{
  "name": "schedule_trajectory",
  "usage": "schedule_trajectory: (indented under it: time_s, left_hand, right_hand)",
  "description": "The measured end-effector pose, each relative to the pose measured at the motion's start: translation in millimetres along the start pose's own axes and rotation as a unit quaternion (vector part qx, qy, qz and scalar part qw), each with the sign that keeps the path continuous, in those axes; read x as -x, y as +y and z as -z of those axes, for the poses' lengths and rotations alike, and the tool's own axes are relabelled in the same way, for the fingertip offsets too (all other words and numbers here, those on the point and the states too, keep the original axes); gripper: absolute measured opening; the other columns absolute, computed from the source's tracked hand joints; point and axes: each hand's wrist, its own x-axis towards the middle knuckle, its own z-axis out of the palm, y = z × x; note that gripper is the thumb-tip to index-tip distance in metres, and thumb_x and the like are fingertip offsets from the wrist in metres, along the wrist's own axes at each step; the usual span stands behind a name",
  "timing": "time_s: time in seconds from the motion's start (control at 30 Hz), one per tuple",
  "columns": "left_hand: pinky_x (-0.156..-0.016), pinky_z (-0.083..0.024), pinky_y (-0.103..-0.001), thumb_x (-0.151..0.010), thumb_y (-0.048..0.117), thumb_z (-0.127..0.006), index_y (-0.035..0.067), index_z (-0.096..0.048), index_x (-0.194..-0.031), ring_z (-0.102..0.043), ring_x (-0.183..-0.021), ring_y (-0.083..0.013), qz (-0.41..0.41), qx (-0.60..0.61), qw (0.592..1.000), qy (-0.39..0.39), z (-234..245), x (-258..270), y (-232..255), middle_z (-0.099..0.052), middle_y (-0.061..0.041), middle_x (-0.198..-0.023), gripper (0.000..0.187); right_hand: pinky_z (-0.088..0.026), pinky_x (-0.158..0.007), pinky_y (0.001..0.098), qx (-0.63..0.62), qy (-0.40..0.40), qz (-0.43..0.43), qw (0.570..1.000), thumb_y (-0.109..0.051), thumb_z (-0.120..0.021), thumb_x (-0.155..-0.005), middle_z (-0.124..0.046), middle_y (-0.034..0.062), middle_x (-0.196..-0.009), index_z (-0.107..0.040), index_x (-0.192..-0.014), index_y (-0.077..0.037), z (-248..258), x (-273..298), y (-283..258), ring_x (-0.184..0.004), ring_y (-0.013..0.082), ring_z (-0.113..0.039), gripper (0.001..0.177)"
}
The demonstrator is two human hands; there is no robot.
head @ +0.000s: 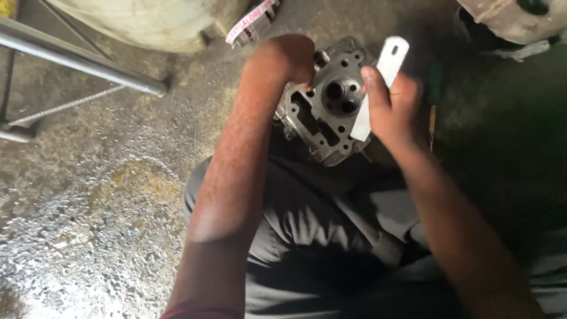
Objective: Repairing and cleaning motorcycle engine components using scrapers and measuring tools.
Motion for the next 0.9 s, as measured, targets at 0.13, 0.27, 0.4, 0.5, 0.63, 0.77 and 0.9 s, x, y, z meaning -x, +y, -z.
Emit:
schedule_trajectory:
  time_s: [0.13,0.27,0.4,0.5,0.63,0.77,0.9]
  left_hand:
    - [-0.089,-0.058,-0.042,-0.075,0.028,-0.087,0.003,-0.078,-0.100,-0.073,-0.103,-0.0331,0.006,0.004,1.000,0.011,1,4,-3,-0.074,-0.019,-0.109,0.036]
    - [-0.089,-0.058,-0.042,-0.077,0.027,-0.085,0.004,-0.078,-0.102,-0.074,-0.102,-0.0319,0.011,0.011,1.000,0.009,-4,2,-1,-0.074,-0.019,-0.110,0.034]
    - [-0.090,-0.056,-0.043,-0.075,0.030,-0.088,0.005,-0.078,-0.102,-0.072,-0.103,-0.0321,0.005,-0.005,1.000,0.013,-4,-2,-3,-0.074,-0.017,-0.111,0.038]
    - [-0.090,-0.059,-0.043,-0.077,0.027,-0.086,0.004,-0.079,-0.102,-0.075,-0.101,-0.0315,0.019,0.014,1.000,0.016,1,5,-2,-0.075,-0.018,-0.111,0.035]
    - [-0.090,-0.057,-0.046,-0.071,0.029,-0.090,0.004,-0.079,-0.101,-0.071,-0.103,-0.0346,-0.010,-0.018,0.999,0.033,-5,-10,-5,-0.073,-0.019,-0.110,0.041]
    - [-0.087,-0.058,-0.044,-0.073,0.028,-0.088,0.005,-0.078,-0.102,-0.073,-0.099,-0.0337,-0.001,0.006,1.000,0.027,-13,-9,-9,-0.074,-0.019,-0.106,0.039]
    - [-0.087,-0.058,-0.044,-0.073,0.028,-0.088,0.005,-0.079,-0.101,-0.073,-0.098,-0.0347,0.015,0.015,0.999,0.032,-13,-11,-7,-0.073,-0.019,-0.107,0.037]
  right_hand:
    - [-0.050,-0.065,0.0275,0.012,-0.003,-0.011,1.000,-0.008,-0.066,-0.112,-0.069,0.0045,-0.081,-0.069,-0.096,0.002,-1,5,-1,-0.070,0.0116,-0.065,0.019]
    - [-0.050,-0.062,0.0290,0.029,-0.064,0.008,0.997,-0.008,-0.067,-0.110,-0.068,0.0051,-0.079,-0.070,-0.095,0.002,4,3,-13,-0.068,0.0125,-0.064,0.019]
    - [-0.054,-0.075,0.0344,0.006,-0.049,0.053,0.997,-0.006,-0.062,-0.110,-0.070,0.0079,-0.087,-0.068,-0.100,0.004,11,-3,0,-0.080,0.0143,-0.068,0.015]
    - [-0.054,-0.076,0.0347,-0.084,-0.001,0.010,0.996,-0.009,-0.061,-0.117,-0.069,0.0095,-0.087,-0.068,-0.099,0.002,19,1,20,-0.078,0.0156,-0.066,0.022]
    - [-0.049,-0.064,0.0345,0.044,-0.014,0.047,0.998,-0.013,-0.070,-0.115,-0.064,0.0117,-0.076,-0.069,-0.091,0.002,10,-9,-3,-0.064,0.0196,-0.063,0.027]
    - [-0.044,-0.059,0.0374,0.182,-0.082,0.162,0.966,-0.013,-0.073,-0.108,-0.059,0.0129,-0.069,-0.061,-0.078,-0.001,14,-22,-37,-0.060,0.0257,-0.061,0.035]
    - [-0.043,-0.055,0.0337,0.142,-0.086,0.172,0.971,-0.009,-0.069,-0.115,-0.059,0.0098,-0.066,-0.061,-0.078,-0.001,14,-24,-43,-0.059,0.0211,-0.063,0.038]
